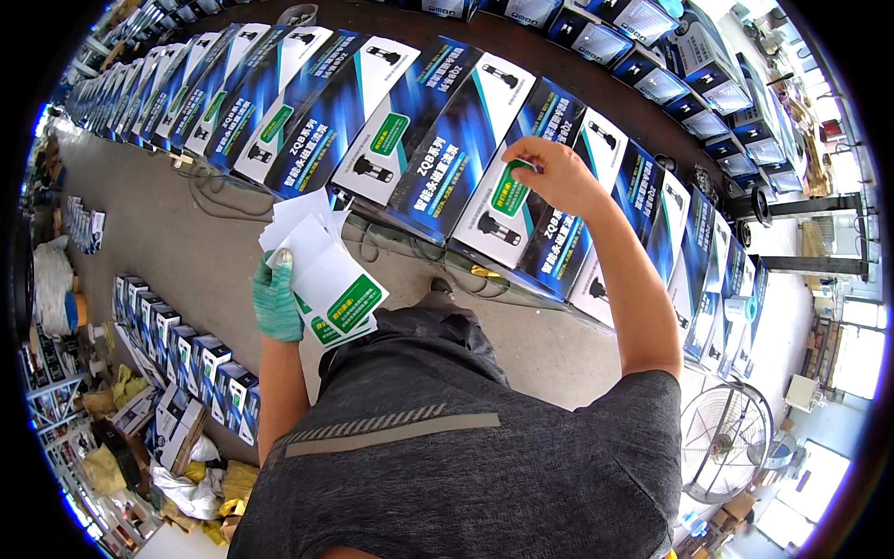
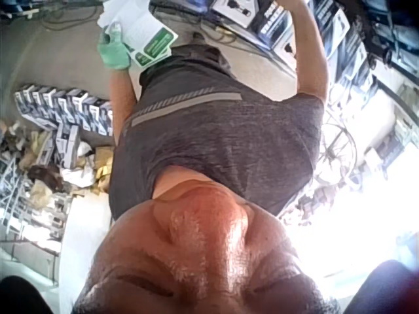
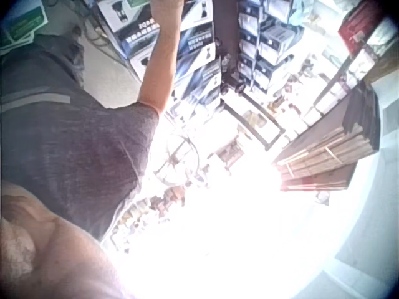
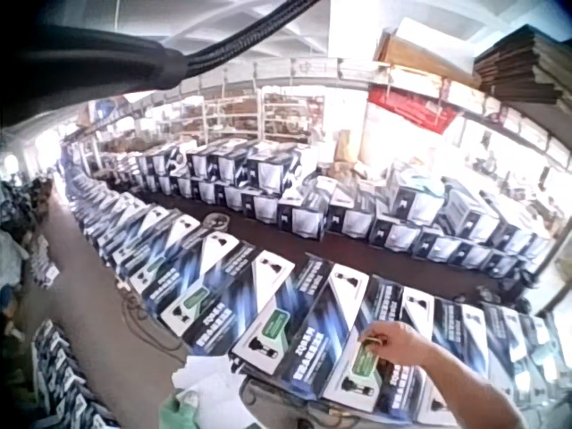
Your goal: The person applies green and white rectangular stickers to the front of stacked product boxes in a warehouse aisle. They hold a stack of labels in their left hand and use their right hand to peel and affix each label to a box, moving sequentially down the line of inventory.
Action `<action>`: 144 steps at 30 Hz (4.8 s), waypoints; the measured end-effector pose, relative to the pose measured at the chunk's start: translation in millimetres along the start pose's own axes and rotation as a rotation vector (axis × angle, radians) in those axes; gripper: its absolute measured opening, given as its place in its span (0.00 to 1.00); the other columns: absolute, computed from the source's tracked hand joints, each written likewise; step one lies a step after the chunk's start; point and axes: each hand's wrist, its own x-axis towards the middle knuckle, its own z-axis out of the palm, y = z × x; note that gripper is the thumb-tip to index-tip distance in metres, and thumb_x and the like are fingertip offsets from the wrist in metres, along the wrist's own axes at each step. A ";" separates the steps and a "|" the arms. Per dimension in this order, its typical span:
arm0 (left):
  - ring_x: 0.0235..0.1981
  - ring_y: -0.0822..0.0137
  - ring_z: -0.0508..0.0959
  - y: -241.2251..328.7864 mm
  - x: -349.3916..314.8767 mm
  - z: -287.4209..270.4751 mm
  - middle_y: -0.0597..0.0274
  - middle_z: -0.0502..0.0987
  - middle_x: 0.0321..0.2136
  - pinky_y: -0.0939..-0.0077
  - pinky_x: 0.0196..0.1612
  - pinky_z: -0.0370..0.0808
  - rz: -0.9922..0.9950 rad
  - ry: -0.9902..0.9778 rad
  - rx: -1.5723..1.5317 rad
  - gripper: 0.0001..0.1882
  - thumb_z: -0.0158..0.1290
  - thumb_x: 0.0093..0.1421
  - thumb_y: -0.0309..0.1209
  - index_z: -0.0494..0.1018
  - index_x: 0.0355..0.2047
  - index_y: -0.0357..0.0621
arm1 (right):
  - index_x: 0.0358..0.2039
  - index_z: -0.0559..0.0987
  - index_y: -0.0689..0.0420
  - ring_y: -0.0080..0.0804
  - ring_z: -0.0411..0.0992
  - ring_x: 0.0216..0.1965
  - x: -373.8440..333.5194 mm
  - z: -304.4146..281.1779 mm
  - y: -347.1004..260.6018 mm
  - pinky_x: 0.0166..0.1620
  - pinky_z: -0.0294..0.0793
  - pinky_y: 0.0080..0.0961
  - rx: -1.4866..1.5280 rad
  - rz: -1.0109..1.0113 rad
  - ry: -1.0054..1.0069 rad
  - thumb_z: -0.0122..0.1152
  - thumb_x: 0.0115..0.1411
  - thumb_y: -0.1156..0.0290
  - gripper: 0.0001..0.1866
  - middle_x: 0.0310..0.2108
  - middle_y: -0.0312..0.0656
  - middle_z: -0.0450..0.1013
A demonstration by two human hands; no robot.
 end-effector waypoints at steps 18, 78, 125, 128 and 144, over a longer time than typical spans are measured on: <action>0.42 0.67 0.85 -8.9 -13.4 14.2 0.59 0.84 0.46 0.71 0.44 0.85 -0.001 0.016 -0.040 0.19 0.62 0.69 0.37 0.79 0.55 0.40 | 0.56 0.81 0.47 0.44 0.60 0.73 -15.1 29.0 51.9 0.71 0.64 0.47 -0.788 -0.322 0.360 0.69 0.63 0.66 0.20 0.65 0.34 0.71; 0.36 0.77 0.80 -62.3 -246.6 152.7 0.65 0.84 0.39 0.80 0.39 0.79 -0.048 -0.111 -0.206 0.15 0.63 0.69 0.37 0.81 0.48 0.38 | 0.44 0.85 0.60 0.38 0.84 0.34 -295.0 49.3 -50.1 0.38 0.82 0.29 0.077 -0.660 -0.242 0.68 0.63 0.79 0.09 0.35 0.46 0.83; 0.44 0.71 0.80 -128.9 -294.8 199.6 0.64 0.82 0.46 0.73 0.49 0.79 0.035 0.403 -0.188 0.17 0.60 0.71 0.33 0.78 0.55 0.37 | 0.64 0.74 0.44 0.52 0.67 0.65 -190.8 -73.6 186.1 0.65 0.71 0.46 -0.599 -0.479 0.355 0.72 0.59 0.70 0.32 0.64 0.42 0.69; 0.43 0.71 0.80 -128.3 -294.8 200.5 0.64 0.82 0.46 0.73 0.49 0.79 0.049 0.388 -0.175 0.17 0.60 0.71 0.33 0.78 0.55 0.36 | 0.65 0.75 0.47 0.47 0.59 0.73 -199.0 -79.1 188.3 0.71 0.61 0.49 -0.817 -0.507 0.131 0.63 0.65 0.59 0.28 0.68 0.42 0.67; 0.42 0.74 0.81 -79.3 -299.5 275.2 0.64 0.83 0.44 0.76 0.46 0.80 0.146 0.217 -0.146 0.18 0.61 0.70 0.37 0.79 0.53 0.38 | 0.55 0.79 0.57 0.48 0.77 0.54 -244.9 -60.5 127.8 0.57 0.75 0.41 0.102 -0.201 -0.075 0.58 0.72 0.46 0.26 0.51 0.49 0.80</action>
